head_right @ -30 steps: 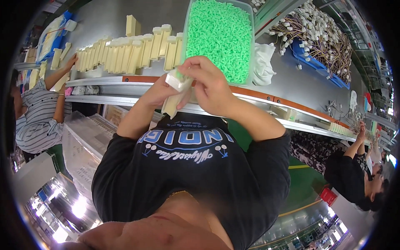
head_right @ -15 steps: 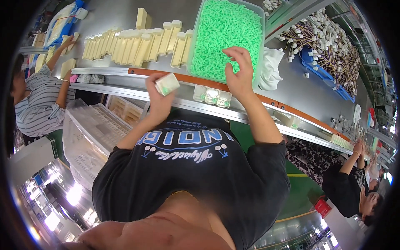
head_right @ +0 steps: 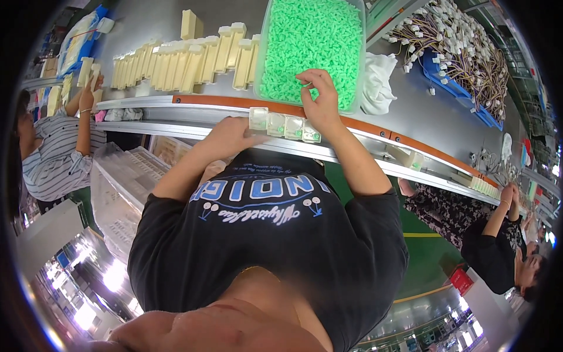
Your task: The person assembles green plastic pieces into cream-colored plastic housings by hand, taking the pieces from a plastic bin and inserting them into the housings on an assembly line.
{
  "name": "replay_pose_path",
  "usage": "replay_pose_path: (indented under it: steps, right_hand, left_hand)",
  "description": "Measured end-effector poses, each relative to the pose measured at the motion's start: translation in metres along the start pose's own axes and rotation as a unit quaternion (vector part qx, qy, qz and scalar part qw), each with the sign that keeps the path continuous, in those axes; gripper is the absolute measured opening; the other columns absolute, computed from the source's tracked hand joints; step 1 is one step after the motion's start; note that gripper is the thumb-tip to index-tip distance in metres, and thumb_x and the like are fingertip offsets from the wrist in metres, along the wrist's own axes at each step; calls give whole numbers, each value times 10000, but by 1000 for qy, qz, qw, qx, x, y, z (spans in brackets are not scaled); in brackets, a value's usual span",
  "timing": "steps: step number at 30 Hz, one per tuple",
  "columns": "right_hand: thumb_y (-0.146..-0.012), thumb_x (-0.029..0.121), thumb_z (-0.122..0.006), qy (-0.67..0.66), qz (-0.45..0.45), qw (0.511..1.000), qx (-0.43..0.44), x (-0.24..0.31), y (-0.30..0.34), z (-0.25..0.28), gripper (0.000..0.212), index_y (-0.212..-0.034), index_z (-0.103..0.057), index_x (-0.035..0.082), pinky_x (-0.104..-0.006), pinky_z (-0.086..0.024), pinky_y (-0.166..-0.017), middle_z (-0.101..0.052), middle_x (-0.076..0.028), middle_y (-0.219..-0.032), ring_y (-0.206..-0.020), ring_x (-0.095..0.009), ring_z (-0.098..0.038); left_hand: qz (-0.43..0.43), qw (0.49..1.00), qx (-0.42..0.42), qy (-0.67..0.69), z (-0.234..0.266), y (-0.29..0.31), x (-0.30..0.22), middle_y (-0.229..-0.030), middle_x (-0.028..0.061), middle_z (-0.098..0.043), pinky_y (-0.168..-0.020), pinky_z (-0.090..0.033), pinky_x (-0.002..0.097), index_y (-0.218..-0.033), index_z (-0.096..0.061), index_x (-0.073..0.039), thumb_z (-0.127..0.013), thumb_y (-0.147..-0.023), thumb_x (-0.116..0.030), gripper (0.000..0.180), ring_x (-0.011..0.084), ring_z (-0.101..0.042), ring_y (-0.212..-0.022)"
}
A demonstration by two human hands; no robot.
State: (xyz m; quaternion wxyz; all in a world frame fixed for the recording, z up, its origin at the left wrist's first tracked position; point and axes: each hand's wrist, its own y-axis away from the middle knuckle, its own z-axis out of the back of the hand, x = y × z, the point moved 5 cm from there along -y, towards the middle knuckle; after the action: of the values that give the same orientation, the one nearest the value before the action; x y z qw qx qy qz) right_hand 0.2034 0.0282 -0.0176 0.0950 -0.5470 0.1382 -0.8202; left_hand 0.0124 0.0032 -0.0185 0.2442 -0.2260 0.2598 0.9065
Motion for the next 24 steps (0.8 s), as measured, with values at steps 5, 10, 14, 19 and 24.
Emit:
replay_pose_path:
  steps: [5, 10, 14, 19, 24]
  right_hand:
    - [-735, -87, -472, -57, -49, 997, -10, -12, 2, 13, 241, -938, -556, 10, -235, -407, -723, -501, -69, -943, -820, -131, -513]
    - [-748, -72, -473, -56, -70, 996, -25, -15, -13, 28, 226, -945, -555, 3, -240, -410, -723, -494, -66, -947, -818, -124, -515]
    - [-746, -57, -482, -41, -113, 993, -19, -19, -28, 39, 217, -936, -564, 6, -234, -413, -709, -513, -58, -929, -793, -114, -524]
    - [-753, -38, -482, 102, -91, 989, 55, -50, -54, 41, 211, -924, -582, 34, -253, -431, -689, -559, -68, -877, -770, -160, -549]
    - [-728, 2, -501, 194, -14, 970, 147, -74, -75, 16, 185, -882, -595, 41, -345, -450, -676, -561, -123, -835, -782, -262, -550]
  left_hand:
    - [-40, 987, -15, 154, 61, -18, 30, -783, 104, -596, -681, -445, 316, -924, -561, -42, -494, -831, -246, 234, 212, -564, -738]
    - [-105, 950, -267, -123, 96, -119, 93, -1039, 127, -527, -824, -376, 362, -1015, -545, -108, -597, -727, -204, 308, 250, -482, -985]
    - [-80, 928, -225, -286, 65, -168, 120, -1057, 114, -501, -917, -263, 447, -1013, -530, -112, -636, -644, -182, 391, 262, -432, -1056]
    - [-112, 979, -171, -12, 91, -163, 125, -1036, 96, -502, -914, -315, 407, -985, -517, -81, -601, -637, -115, 360, 253, -463, -1028]
    - [-134, 890, -307, 310, 141, -87, 106, -972, 87, -527, -811, -419, 304, -1003, -479, -59, -557, -720, -67, 294, 200, -515, -948]
